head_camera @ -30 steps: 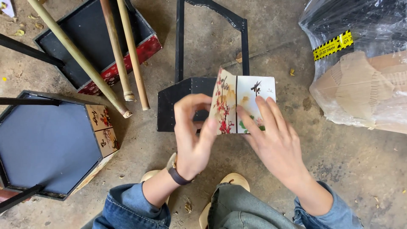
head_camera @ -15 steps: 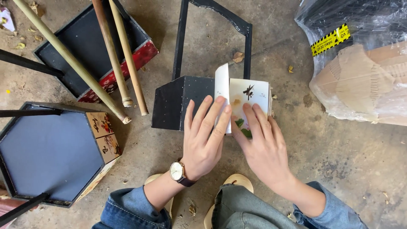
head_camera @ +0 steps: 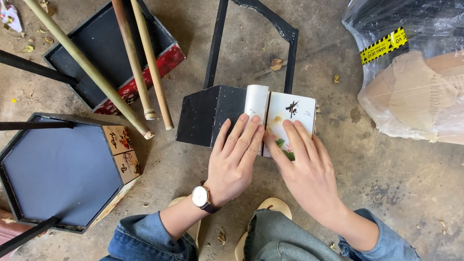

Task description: The person handles several bamboo sticks and places them into a hexagonal black frame. They then pick up a folded paper with floral patterns, unfold it, and fold it again into a smaller shape before placing it into the frame.

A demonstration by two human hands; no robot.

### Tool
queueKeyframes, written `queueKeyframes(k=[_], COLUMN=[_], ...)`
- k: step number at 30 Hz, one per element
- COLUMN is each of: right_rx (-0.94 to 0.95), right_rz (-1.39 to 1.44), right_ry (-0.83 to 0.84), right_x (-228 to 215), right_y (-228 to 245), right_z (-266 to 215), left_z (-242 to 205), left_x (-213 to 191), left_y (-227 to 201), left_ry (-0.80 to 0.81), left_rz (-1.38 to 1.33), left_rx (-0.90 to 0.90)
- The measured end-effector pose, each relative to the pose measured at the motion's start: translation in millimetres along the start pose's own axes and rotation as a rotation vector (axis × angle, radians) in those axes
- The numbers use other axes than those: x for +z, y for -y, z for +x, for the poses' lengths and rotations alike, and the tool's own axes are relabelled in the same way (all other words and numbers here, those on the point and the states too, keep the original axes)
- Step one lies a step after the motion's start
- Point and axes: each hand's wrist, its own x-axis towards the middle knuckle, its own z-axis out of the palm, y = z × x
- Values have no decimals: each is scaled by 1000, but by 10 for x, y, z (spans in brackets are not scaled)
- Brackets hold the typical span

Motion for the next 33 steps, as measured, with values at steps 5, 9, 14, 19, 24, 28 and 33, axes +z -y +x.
queueKeyframes(k=[5,9,14,19,24,28,33], right_rx=[6,12,8,1,57,103,262], right_rz=[3,28,-10,-32,125,180,229], right_ry=[32,55,76,92,78,72,84], right_x=[-7,-5,0,-5,-7,-24,-41], right_y=[2,0,-4,-10,-41,-84,-159], right_z=[-11,-29,-42,-53,-59,-76,-130], left_z=[0,-5,-14,-32,187,331,440], left_x=[17,8,-6,-20,-208,-186,-323], left_y=[-26,-36,-31,-17,-166,-147,-279], left_ry=[3,32,63,63,-136,-351,-268], left_rz=[66,73,73,-35,-811,-1707,-1882], left_rx=[-11,-51,-60,-94,-513,-1120,-1048])
